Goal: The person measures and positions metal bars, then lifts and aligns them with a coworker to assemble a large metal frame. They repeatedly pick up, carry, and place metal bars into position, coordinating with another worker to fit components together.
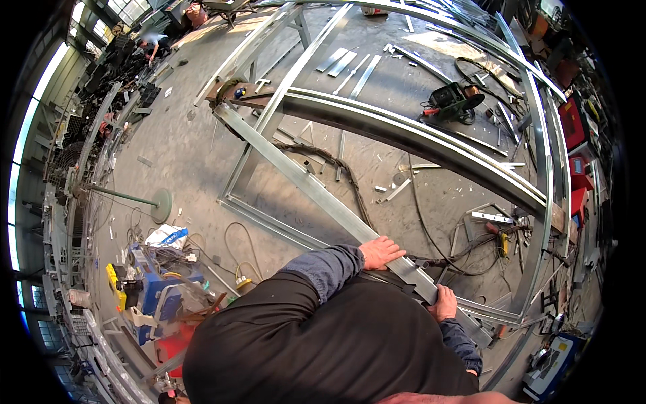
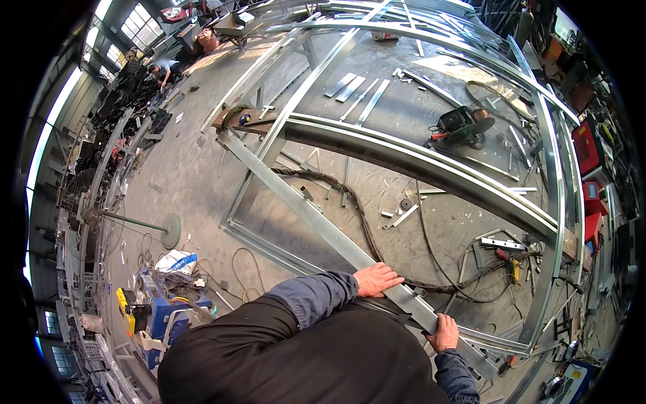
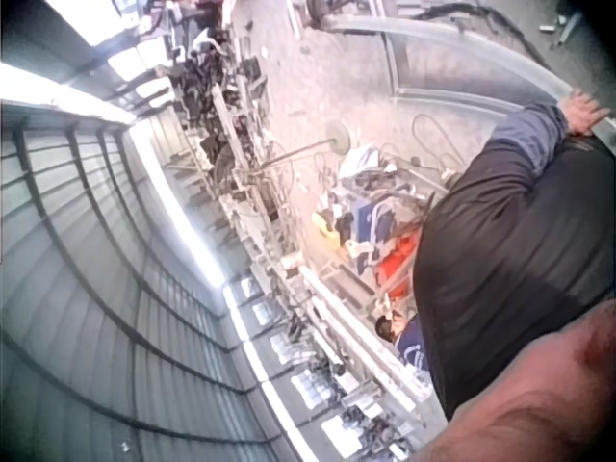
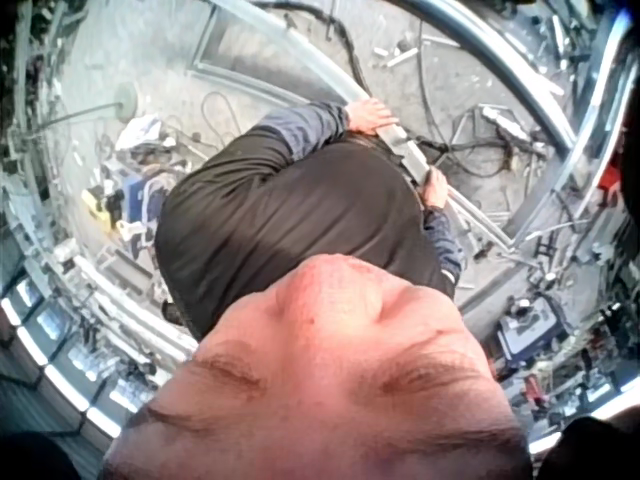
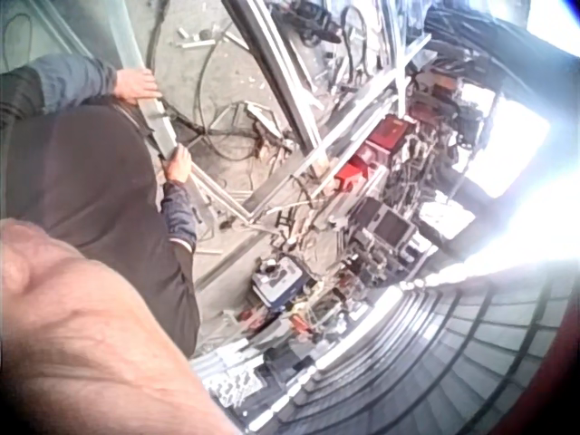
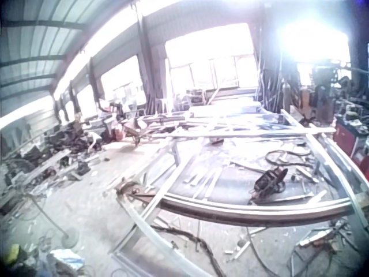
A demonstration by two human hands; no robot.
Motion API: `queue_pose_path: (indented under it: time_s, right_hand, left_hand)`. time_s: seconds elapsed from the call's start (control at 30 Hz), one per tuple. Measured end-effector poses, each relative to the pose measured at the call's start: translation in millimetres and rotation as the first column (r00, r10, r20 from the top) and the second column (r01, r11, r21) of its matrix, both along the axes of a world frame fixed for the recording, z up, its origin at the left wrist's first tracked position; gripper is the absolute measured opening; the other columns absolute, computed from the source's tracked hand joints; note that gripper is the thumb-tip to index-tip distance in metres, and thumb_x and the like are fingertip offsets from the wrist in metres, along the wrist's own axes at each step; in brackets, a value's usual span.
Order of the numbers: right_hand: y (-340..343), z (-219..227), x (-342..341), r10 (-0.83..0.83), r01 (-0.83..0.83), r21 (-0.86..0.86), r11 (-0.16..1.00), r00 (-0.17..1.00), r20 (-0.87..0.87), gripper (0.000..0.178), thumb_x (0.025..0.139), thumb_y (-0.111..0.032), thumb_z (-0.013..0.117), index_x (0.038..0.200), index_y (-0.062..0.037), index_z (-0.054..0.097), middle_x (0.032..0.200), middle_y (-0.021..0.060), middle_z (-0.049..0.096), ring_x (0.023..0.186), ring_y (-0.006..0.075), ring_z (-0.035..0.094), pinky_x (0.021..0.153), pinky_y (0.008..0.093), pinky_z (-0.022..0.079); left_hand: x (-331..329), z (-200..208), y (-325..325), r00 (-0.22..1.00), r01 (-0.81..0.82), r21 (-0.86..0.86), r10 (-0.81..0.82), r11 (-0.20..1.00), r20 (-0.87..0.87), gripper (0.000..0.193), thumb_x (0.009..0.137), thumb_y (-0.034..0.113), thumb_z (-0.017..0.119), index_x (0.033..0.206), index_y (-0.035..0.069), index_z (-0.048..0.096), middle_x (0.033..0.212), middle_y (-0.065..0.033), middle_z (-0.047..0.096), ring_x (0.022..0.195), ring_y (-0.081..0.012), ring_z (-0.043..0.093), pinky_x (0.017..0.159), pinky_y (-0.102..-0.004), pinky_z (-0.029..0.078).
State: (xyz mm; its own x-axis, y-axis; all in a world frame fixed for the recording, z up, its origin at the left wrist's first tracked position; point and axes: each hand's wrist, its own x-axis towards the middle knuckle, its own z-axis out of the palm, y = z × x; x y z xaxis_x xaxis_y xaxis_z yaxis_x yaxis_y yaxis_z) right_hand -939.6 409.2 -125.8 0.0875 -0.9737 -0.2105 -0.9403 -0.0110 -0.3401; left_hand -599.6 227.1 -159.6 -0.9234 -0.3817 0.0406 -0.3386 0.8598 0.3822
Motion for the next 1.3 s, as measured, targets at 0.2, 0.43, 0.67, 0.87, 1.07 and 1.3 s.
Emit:
queue_pose_path:
  time_s: [0.2,0.43,0.67,0.87,1.07,1.3]
  right_hand:
    - [4,-14,-9,0.017,-0.017,-0.023,1.000,1.000,-0.001,0.079,0.061,-0.032,0.094,0.125,-0.0069,0.055,0.113,0.0138,0.062,0.110,0.0363,0.059,0.095,0.0450,0.049]
    - [10,-51,-29,0.080,-0.079,-0.060,0.995,0.997,0.011,0.079,0.057,-0.018,0.085,0.130,-0.0064,0.055,0.116,0.0129,0.061,0.111,0.0360,0.058,0.096,0.0443,0.048]
    - [11,-61,-33,0.098,-0.097,-0.065,0.993,0.995,0.005,0.071,0.062,-0.008,0.077,0.129,-0.0083,0.056,0.114,0.0123,0.061,0.110,0.0354,0.058,0.096,0.0437,0.049]
    - [7,-30,-27,0.086,-0.086,-0.089,0.992,0.996,0.000,0.053,0.075,-0.018,0.071,0.126,-0.0088,0.059,0.109,0.0120,0.062,0.107,0.0337,0.060,0.095,0.0435,0.049]
    - [4,-18,-32,0.099,-0.100,0.009,0.995,0.995,0.016,0.079,0.063,-0.031,0.091,0.129,-0.0076,0.054,0.114,0.0122,0.060,0.114,0.0339,0.058,0.102,0.0450,0.045]
    - [4,-10,-31,0.091,-0.090,-0.021,0.996,0.995,0.051,0.077,0.065,-0.033,0.090,0.128,-0.0078,0.055,0.114,0.0127,0.061,0.115,0.0351,0.058,0.103,0.0451,0.045]
  left_hand:
    - [2,10,-3,0.993,-0.036,0.110,0.048,0.993,-0.112,0.084,0.081,0.043,0.077,0.150,0.007,0.046,0.135,-0.0101,0.056,0.129,-0.0265,0.051,0.112,-0.0440,0.035]
    - [58,-24,16,0.659,-0.733,-0.190,0.751,0.653,0.035,0.069,0.101,0.064,0.043,0.153,0.019,0.047,0.160,-0.0053,0.040,0.154,-0.0257,0.028,0.127,-0.0568,0.006]
    - [86,-32,28,0.603,-0.775,-0.203,0.796,0.599,0.048,0.071,0.102,0.062,0.041,0.159,0.019,0.039,0.169,-0.0033,0.029,0.158,-0.0259,0.019,0.127,-0.0577,0.004]
    - [77,-34,23,0.620,-0.774,-0.138,0.784,0.618,0.038,0.072,0.100,0.061,0.045,0.156,0.016,0.042,0.168,-0.0057,0.030,0.157,-0.0294,0.019,0.127,-0.0597,0.004]
    - [75,-31,22,0.635,-0.758,-0.188,0.772,0.625,0.008,0.072,0.100,0.061,0.044,0.155,0.014,0.043,0.166,-0.0084,0.033,0.156,-0.0323,0.021,0.126,-0.0610,0.005]
    - [74,-32,24,0.635,-0.756,-0.195,0.772,0.625,0.011,0.070,0.100,0.057,0.046,0.156,0.016,0.041,0.166,-0.0073,0.032,0.157,-0.0312,0.021,0.126,-0.0618,0.004]
